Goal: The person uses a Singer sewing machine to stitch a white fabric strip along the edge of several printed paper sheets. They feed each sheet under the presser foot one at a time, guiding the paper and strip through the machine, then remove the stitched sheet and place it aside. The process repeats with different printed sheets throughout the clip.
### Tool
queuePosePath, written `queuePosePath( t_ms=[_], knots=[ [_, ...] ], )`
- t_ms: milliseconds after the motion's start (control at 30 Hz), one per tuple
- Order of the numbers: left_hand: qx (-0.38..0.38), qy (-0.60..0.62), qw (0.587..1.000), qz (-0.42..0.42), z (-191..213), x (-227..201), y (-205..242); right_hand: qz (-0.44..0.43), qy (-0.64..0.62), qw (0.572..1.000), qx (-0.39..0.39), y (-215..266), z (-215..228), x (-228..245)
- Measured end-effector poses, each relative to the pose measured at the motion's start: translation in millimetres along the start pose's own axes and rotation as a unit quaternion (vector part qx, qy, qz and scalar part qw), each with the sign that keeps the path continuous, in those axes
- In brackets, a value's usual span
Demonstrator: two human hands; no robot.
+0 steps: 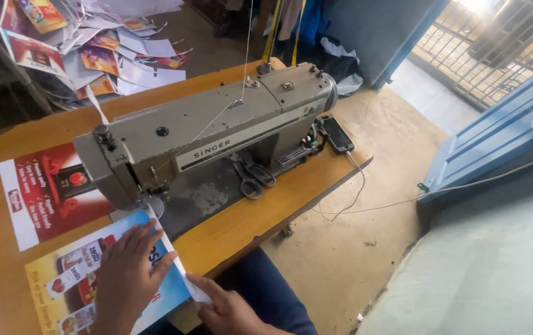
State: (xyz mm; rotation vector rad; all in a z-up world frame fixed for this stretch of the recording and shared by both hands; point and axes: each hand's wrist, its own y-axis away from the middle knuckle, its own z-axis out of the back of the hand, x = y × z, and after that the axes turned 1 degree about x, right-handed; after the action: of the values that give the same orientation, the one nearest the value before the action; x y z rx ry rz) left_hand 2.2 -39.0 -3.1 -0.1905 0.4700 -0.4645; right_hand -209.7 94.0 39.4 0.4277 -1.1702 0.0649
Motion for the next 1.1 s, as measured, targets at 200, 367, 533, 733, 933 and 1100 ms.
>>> queuePosePath(
  t_ms=[200,367,533,733,933,1100],
  knots=[
    [-0.020,-0.002,1.000,-0.004,-5,1,0,0.012,-0.003,1.000,0.025,-1,7,-14],
    [0.004,0.003,1.000,0.007,-1,-3,-1,0.034,0.034,0.999,-0.006,-3,-1,-36],
    [-0.005,-0.001,1.000,0.007,-7,3,-5,0.028,0.044,0.998,-0.021,-4,2,-16],
    [0.059,0.026,0.997,0.041,-4,4,-6,-0.095,0.009,0.995,0.043,-5,6,11],
    [0.087,0.009,0.994,0.064,-25,17,-9,-0.145,-0.174,0.960,-0.166,-18,-31,-12],
    [0.046,0.016,0.998,0.046,-43,25,-6,-0.104,-0.070,0.983,-0.132,-27,-18,-4]
  ],
)
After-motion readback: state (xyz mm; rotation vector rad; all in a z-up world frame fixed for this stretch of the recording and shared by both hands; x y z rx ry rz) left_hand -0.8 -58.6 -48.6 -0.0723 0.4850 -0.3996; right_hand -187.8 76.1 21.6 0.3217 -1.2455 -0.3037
